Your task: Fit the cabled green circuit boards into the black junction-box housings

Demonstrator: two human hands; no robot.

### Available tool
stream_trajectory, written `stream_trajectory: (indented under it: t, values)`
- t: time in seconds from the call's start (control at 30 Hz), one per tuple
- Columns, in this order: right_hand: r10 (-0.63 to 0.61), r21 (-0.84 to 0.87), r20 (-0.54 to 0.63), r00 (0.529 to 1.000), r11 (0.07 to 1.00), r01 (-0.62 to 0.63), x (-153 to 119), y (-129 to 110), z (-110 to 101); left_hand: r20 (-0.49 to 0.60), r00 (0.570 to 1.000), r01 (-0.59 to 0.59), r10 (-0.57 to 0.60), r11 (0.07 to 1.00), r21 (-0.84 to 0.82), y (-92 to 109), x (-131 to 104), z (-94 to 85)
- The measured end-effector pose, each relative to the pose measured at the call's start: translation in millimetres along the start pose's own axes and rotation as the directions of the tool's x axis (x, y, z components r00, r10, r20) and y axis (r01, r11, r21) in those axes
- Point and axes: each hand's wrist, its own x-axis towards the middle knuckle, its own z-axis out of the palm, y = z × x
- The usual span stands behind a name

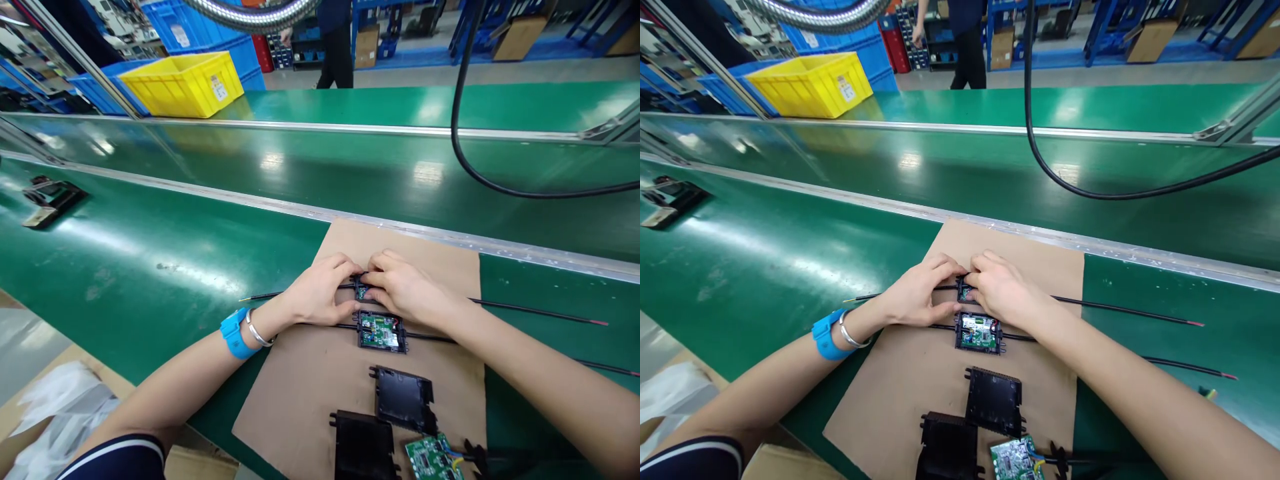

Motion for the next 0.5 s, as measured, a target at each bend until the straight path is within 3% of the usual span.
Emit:
stream_trajectory:
  t: [0.3,0.5]
  values:
    - [0.048,-0.186,0.01,0.999,0.981,-0.046,-2.4,-7.0,-5.4,0.043,0.998,-0.053,0.048,0.99,0.134,2.6,1.5,4.7]
    - [0.072,-0.062,0.013,0.997,0.996,-0.071,-3.5,-1.7,-2.3,0.042,0.998,-0.045,0.042,0.996,0.08,-0.3,1.3,5.8]
